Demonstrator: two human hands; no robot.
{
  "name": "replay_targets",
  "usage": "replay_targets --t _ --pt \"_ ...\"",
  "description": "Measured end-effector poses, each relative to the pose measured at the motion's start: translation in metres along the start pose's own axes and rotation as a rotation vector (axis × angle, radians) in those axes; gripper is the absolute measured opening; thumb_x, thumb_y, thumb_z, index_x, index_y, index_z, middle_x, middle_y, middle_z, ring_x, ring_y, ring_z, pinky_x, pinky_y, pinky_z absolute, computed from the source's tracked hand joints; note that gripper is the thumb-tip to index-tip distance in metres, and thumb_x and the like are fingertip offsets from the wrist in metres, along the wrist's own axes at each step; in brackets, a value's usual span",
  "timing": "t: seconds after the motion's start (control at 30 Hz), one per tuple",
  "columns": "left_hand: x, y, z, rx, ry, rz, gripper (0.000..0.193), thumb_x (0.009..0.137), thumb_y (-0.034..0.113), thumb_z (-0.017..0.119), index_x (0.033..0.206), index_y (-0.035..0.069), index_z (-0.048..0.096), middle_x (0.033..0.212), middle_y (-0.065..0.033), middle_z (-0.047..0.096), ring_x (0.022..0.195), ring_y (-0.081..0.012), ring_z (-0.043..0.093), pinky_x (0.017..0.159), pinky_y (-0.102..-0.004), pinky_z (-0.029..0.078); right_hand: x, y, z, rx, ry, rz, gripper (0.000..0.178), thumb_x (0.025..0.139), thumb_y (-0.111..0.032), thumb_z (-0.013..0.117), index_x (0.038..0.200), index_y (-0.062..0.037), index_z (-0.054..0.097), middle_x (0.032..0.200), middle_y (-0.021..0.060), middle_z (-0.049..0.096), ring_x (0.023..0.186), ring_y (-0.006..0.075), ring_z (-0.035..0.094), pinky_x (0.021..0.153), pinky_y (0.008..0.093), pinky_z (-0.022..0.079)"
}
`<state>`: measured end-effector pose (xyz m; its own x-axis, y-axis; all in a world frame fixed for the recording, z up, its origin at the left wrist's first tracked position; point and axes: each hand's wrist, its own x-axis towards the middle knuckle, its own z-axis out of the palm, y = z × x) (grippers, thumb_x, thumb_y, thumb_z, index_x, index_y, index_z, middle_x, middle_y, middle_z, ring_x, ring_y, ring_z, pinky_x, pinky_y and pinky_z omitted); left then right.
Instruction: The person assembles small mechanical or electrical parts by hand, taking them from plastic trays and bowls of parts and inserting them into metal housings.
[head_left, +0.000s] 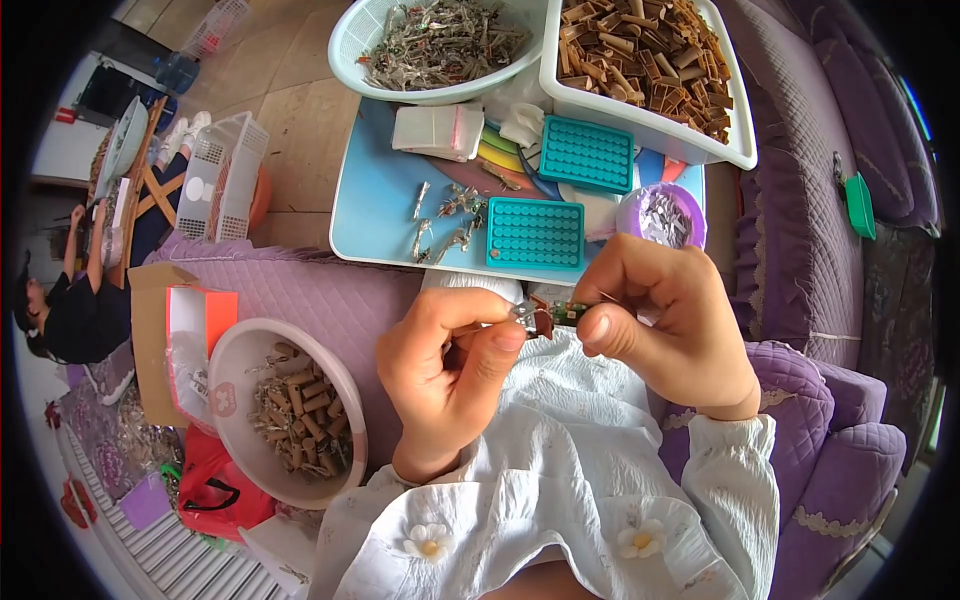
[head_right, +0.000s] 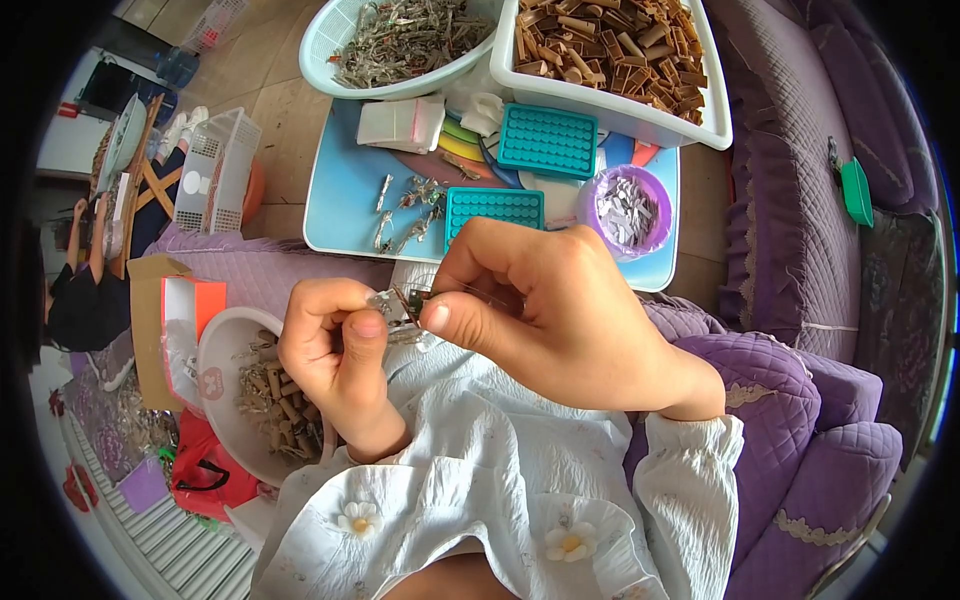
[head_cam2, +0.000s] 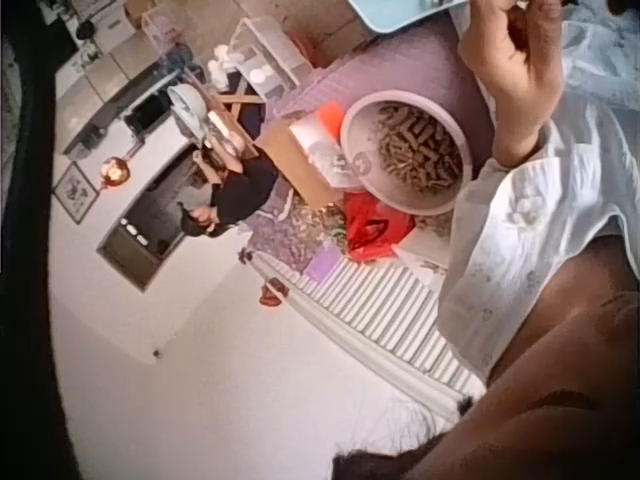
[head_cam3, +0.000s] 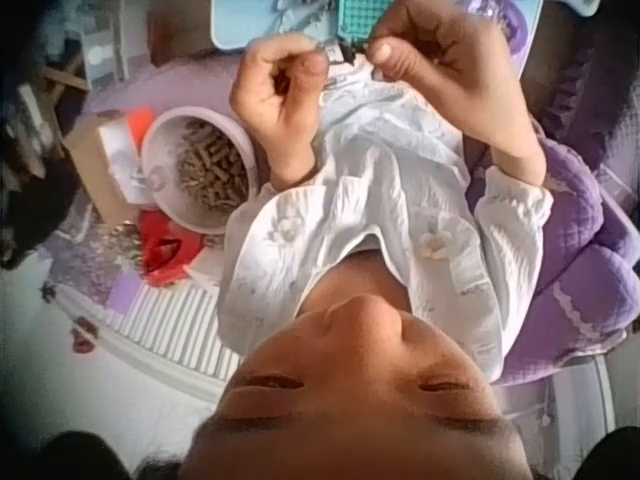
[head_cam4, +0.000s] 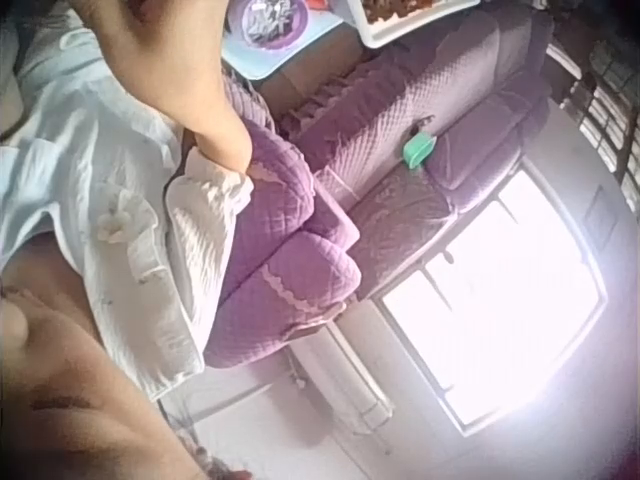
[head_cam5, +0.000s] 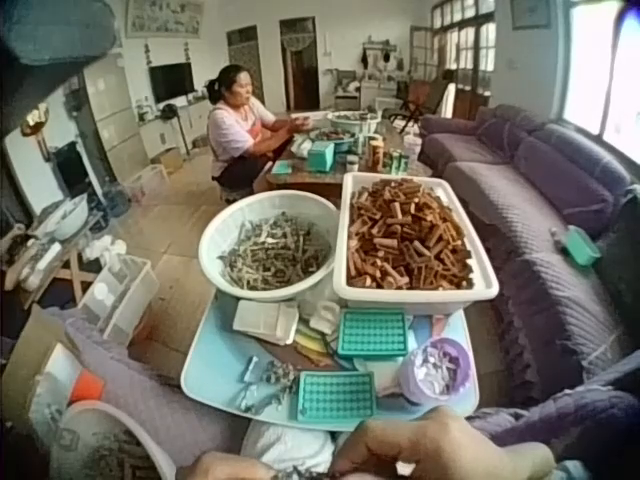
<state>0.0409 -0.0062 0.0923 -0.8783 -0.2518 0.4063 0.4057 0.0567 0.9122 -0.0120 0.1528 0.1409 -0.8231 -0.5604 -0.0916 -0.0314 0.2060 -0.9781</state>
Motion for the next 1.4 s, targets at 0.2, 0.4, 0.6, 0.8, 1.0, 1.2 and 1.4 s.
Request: replay_targets --t 0.2,0.4,0.6,0.8,1.0,1.2,1.4 --pt "0.001 -0.004 -0.002 0.159 0.038 0.112 0.017 0.075 0.012 0.066 0.084 0.000 0.058 0.063 -0.0006 0.055 0.046 -0.0019 0.041 0.040 -0.0166 0.029 0.003 0.005 0.001 0.324 -0.091 0.071 0.021 0.081 -0.017 0.061 0.077 0.0019 0.052 0.063 -0.0006 0.052 0.057 0.0017 0.045 0.048 0.0176 0.037" --pt "0.006 -0.002 -0.002 0.345 0.037 0.190 0.018 0.072 0.010 0.068 0.085 0.001 0.061 0.060 -0.0042 0.058 0.042 -0.0085 0.046 0.038 -0.0216 0.033 0.007 0.006 0.002 0.496 -0.139 0.073 0.021 0.081 -0.018 0.060 0.077 0.0005 0.051 0.067 -0.0008 0.052 0.059 0.0025 0.047 0.050 0.0166 0.038" --pt "0.010 -0.010 -0.005 0.397 0.078 0.418 0.015 0.071 0.009 0.066 0.084 0.001 0.061 0.054 -0.0046 0.055 0.039 -0.0135 0.043 0.037 -0.0237 0.031 0.011 0.008 0.005 0.530 -0.125 0.094 0.021 0.084 -0.019 0.057 0.078 -0.0004 0.050 0.065 -0.0001 0.052 0.055 0.0037 0.048 0.048 0.0166 0.038" --pt "0.012 -0.013 -0.007 0.329 0.050 0.430 0.014 0.070 0.005 0.066 0.082 0.001 0.061 0.054 -0.0040 0.053 0.039 -0.0133 0.040 0.037 -0.0232 0.030 0.015 0.011 0.007 0.723 -0.202 0.226 0.023 0.087 -0.023 0.050 0.077 -0.0019 0.051 0.059 0.0024 0.052 0.046 0.0052 0.044 0.041 0.0174 0.033" --pt "0.016 -0.010 -0.010 0.352 0.019 0.426 0.014 0.069 0.005 0.066 0.082 0.000 0.061 0.056 -0.0049 0.054 0.042 -0.0139 0.043 0.038 -0.0232 0.033 0.019 0.011 0.008 0.948 -0.214 0.272 0.021 0.085 -0.021 0.053 0.075 -0.0025 0.051 0.059 0.0028 0.054 0.049 0.0067 0.049 0.043 0.0177 0.038" --pt "0.018 -0.001 -0.019 0.298 -0.066 0.257 0.011 0.071 0.003 0.063 0.081 0.000 0.060 0.061 -0.0049 0.056 0.047 -0.0143 0.047 0.042 -0.0229 0.035 0.022 0.020 0.000 0.217 -0.341 -0.155 0.028 0.084 -0.026 0.055 0.082 0.0024 0.052 0.074 0.0031 0.054 0.065 0.0081 0.051 0.058 0.0234 0.046" --pt "0.019 -0.004 -0.016 0.125 -0.096 -0.026 0.012 0.084 0.009 0.051 0.088 0.000 0.057 0.073 -0.0069 0.059 0.056 -0.0077 0.051 0.048 -0.0209 0.038 0.027 0.016 0.001 0.300 -0.307 0.042 0.029 0.091 -0.024 0.042 0.085 0.0008 0.055 0.064 0.0005 0.051 0.052 0.0045 0.045 0.046 0.0189 0.038"
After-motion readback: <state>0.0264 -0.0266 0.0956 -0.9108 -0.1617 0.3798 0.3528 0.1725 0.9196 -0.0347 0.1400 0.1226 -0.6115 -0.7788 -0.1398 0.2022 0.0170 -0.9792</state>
